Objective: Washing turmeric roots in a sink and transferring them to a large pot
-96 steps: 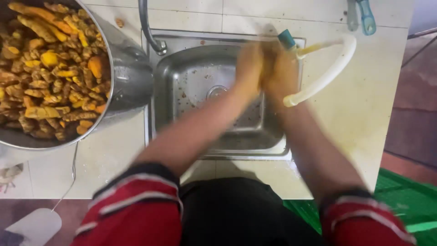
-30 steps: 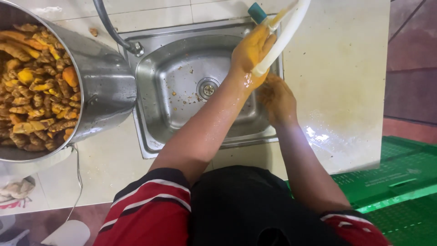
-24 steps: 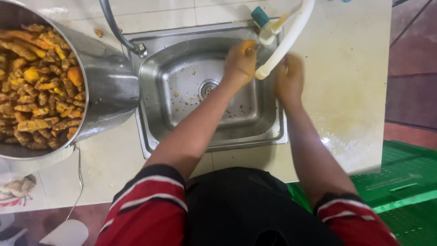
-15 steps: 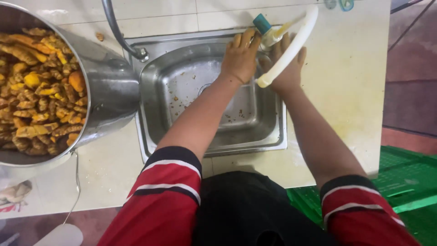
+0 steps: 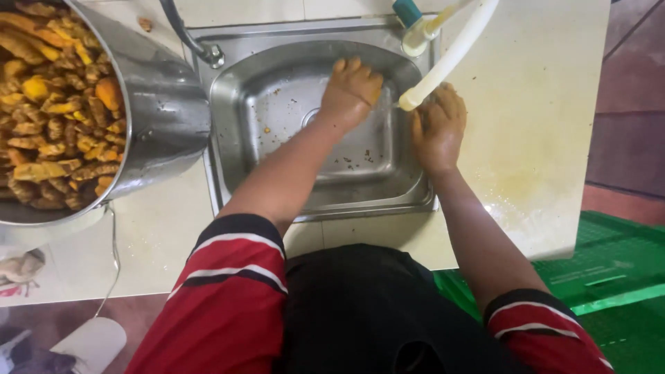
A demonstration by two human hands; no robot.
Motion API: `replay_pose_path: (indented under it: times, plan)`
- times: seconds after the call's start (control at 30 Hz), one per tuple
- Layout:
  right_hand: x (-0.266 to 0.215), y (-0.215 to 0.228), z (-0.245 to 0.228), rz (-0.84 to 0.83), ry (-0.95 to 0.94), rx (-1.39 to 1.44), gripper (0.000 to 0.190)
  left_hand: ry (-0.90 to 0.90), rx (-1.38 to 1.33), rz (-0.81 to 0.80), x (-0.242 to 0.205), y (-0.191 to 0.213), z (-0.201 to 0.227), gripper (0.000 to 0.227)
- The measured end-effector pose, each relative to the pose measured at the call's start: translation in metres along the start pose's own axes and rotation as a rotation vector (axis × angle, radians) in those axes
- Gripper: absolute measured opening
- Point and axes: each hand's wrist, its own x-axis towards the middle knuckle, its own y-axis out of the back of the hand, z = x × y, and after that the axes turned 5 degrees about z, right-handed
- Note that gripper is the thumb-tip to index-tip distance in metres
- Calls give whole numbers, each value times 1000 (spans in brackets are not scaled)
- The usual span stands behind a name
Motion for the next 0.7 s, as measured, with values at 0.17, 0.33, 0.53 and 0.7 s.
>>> replay_pose_path:
  times: [0.17, 0.33, 0.53, 0.7]
  plan:
    - [-5, -10, 16, 108, 6, -54, 26, 235, -296, -390, -15, -23, 33, 32]
    - [-3, -2, 4, 143, 11, 19, 14, 936, -1187, -267, 29, 53, 74, 53]
    - [-4, 6, 4, 115, -56, 214, 18, 1752, -1986, 90, 32, 23, 68, 30]
    - [-20, 23, 51, 50, -175, 299, 42, 1876, -1961, 245, 37, 49, 69, 20]
